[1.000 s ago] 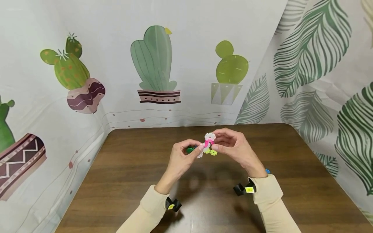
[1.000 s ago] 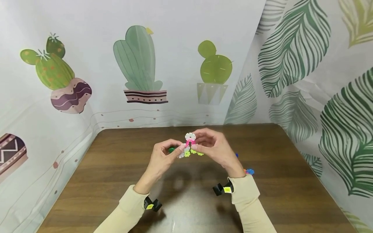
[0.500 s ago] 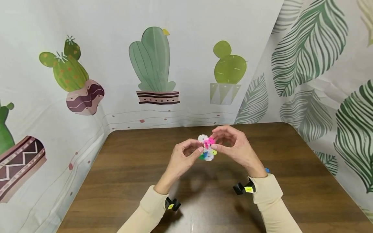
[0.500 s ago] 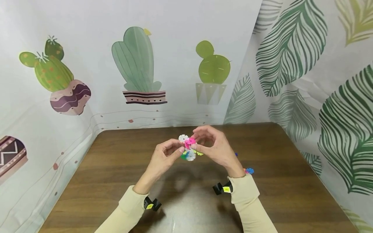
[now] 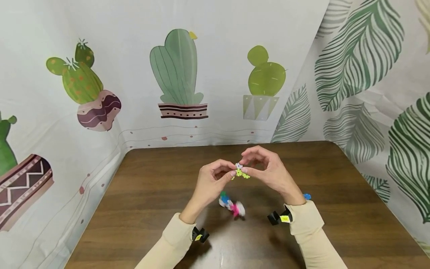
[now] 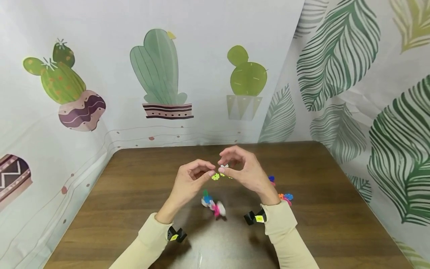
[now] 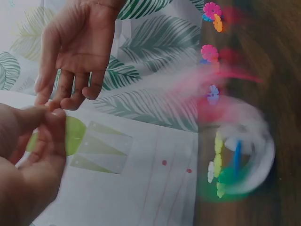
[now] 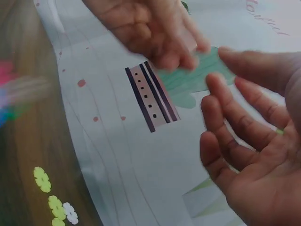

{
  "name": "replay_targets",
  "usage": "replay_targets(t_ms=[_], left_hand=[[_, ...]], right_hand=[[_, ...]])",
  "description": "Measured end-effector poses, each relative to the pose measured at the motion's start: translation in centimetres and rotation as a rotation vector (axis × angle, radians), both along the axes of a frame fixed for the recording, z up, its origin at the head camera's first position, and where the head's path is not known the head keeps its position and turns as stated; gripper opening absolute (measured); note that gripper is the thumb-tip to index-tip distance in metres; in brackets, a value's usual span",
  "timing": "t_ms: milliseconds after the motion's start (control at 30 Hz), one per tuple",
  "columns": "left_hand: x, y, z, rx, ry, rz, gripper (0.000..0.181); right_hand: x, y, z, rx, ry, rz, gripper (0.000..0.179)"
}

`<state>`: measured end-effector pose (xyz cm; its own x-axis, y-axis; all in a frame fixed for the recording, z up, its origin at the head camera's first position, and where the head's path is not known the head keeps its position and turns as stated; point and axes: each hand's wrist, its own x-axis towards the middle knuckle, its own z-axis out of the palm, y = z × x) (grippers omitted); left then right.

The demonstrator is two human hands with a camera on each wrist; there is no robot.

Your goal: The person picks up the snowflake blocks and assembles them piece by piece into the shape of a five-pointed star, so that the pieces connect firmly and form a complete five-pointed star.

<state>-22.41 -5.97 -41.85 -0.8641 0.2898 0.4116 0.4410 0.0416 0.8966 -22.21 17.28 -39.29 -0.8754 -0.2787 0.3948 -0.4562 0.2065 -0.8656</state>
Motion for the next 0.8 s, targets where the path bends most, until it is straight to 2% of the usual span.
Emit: replay_targets(t_ms=[133,200,267,333,400,500,567,667,800], left_hand=[[-0.6,-0.4,-0.4,-0.049,0.008,0.068,0.013],[-0.7,-0.7,-0.3,-0.064,0.01,0.068,0.014],[-0.7,-0.8,-0.1,-0.111,0.005,0.035,0.011],[-0.7,-0.9,0.0,-0.231,0.009,-0.051,0.01],[-0.7,-0.9,-0.1,-0.417,0.039,-0.174,0.011],[-0.3,-0.5,-0.7,-0.718,0.124,-0.378,0.017],[0.1,0.1,-1.4,-0.861,0.17,-0.468,0.022],[0.8,1.0,-2.4,-0.988,0.198,-0.518,0.028],[1.8,2.1,-3.5,-1.086,0.208,-0.517,0.036]], right_hand=[[-0.2,0.1,-0.2,0.016,-0.041,-0.024,0.033],[-0.2,0.3,-0.2,0.007,-0.054,-0.039,0.032],[-0.2,0.4,-0.1,-0.002,-0.065,-0.049,0.031],[-0.2,0.6,0.0,-0.01,-0.075,-0.052,0.029],[-0.2,0.6,0.0,-0.015,-0.075,-0.054,0.026],[-0.1,0.7,0.2,-0.022,-0.067,-0.067,0.024],[-0.1,0.8,0.3,-0.03,-0.064,-0.082,0.022],[0.0,1.0,0.4,-0.055,-0.07,-0.097,0.021],[0.0,1.0,0.5,-0.085,-0.08,-0.091,0.02]])
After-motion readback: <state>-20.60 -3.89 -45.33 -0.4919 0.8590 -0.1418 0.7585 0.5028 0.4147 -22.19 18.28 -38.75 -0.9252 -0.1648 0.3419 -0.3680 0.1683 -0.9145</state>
